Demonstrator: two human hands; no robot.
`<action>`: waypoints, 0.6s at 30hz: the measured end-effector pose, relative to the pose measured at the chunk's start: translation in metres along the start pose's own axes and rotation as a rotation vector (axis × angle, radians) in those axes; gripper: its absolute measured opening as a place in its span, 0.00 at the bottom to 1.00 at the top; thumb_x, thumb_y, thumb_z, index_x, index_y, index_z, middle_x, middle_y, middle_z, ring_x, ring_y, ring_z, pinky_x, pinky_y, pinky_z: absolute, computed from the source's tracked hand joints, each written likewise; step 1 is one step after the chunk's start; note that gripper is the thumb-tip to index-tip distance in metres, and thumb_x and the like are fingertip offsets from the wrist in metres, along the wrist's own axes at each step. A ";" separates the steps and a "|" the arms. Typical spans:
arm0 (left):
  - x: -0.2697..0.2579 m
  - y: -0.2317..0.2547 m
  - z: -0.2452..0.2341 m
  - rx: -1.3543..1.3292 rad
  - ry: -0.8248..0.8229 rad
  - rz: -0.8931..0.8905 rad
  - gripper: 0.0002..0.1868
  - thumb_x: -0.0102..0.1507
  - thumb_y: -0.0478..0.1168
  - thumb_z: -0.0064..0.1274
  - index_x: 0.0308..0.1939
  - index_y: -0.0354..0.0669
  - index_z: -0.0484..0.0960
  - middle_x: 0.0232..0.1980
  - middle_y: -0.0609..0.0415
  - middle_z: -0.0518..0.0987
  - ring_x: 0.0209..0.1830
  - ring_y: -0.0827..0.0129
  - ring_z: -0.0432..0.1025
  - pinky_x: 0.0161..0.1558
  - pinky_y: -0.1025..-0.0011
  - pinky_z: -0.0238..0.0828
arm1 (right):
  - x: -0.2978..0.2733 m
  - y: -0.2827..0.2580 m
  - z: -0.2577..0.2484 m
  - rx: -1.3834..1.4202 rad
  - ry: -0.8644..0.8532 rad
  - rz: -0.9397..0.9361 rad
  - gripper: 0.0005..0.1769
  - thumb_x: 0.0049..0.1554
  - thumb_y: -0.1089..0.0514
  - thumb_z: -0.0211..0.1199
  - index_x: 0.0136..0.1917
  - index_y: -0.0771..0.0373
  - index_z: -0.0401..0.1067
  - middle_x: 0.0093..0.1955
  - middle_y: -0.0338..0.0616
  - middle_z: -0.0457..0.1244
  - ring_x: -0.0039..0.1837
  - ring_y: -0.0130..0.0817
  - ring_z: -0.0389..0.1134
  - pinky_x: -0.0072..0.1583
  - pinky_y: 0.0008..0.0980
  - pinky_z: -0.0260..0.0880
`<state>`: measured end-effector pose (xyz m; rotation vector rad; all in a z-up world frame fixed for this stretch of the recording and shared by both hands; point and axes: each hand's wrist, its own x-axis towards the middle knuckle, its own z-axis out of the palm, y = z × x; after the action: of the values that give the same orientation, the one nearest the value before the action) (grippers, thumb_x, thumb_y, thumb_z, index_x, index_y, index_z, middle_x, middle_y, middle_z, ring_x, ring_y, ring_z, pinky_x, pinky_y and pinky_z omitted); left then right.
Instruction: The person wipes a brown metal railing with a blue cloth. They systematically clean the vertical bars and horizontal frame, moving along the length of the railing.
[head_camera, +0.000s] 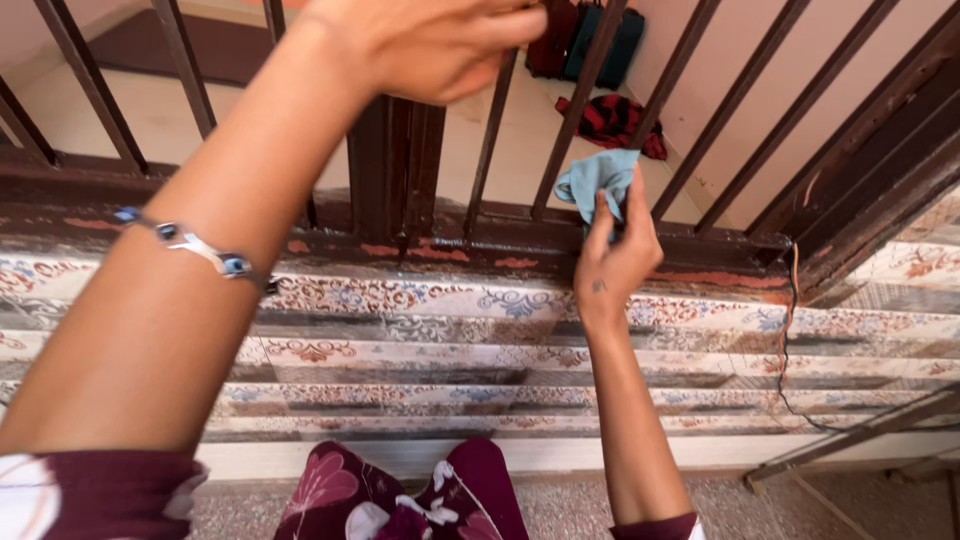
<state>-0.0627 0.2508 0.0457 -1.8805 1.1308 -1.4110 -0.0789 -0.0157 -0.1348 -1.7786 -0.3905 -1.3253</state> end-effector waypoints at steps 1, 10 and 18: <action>0.006 -0.003 0.004 0.021 0.070 0.060 0.13 0.70 0.48 0.51 0.48 0.42 0.76 0.51 0.54 0.78 0.52 0.66 0.76 0.50 0.65 0.76 | -0.001 -0.005 -0.001 0.039 0.062 -0.098 0.21 0.67 0.68 0.59 0.73 0.67 0.68 0.57 0.55 0.70 0.54 0.38 0.74 0.55 0.31 0.74; 0.014 0.002 0.012 0.098 0.243 -0.002 0.17 0.66 0.50 0.52 0.35 0.39 0.84 0.50 0.54 0.79 0.70 0.61 0.66 0.76 0.61 0.58 | 0.091 -0.051 0.010 0.326 0.290 -0.306 0.11 0.67 0.74 0.61 0.60 0.67 0.74 0.60 0.44 0.67 0.59 0.32 0.69 0.59 0.28 0.73; 0.014 0.002 0.015 0.130 0.283 0.001 0.17 0.64 0.48 0.51 0.39 0.36 0.84 0.54 0.50 0.79 0.72 0.60 0.62 0.80 0.61 0.51 | 0.207 -0.044 0.071 0.318 0.149 -0.481 0.11 0.74 0.63 0.58 0.51 0.72 0.61 0.47 0.45 0.58 0.48 0.31 0.58 0.55 0.34 0.65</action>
<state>-0.0474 0.2364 0.0464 -1.6262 1.1368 -1.7472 0.0152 0.0167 0.0652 -1.3557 -0.9336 -1.6061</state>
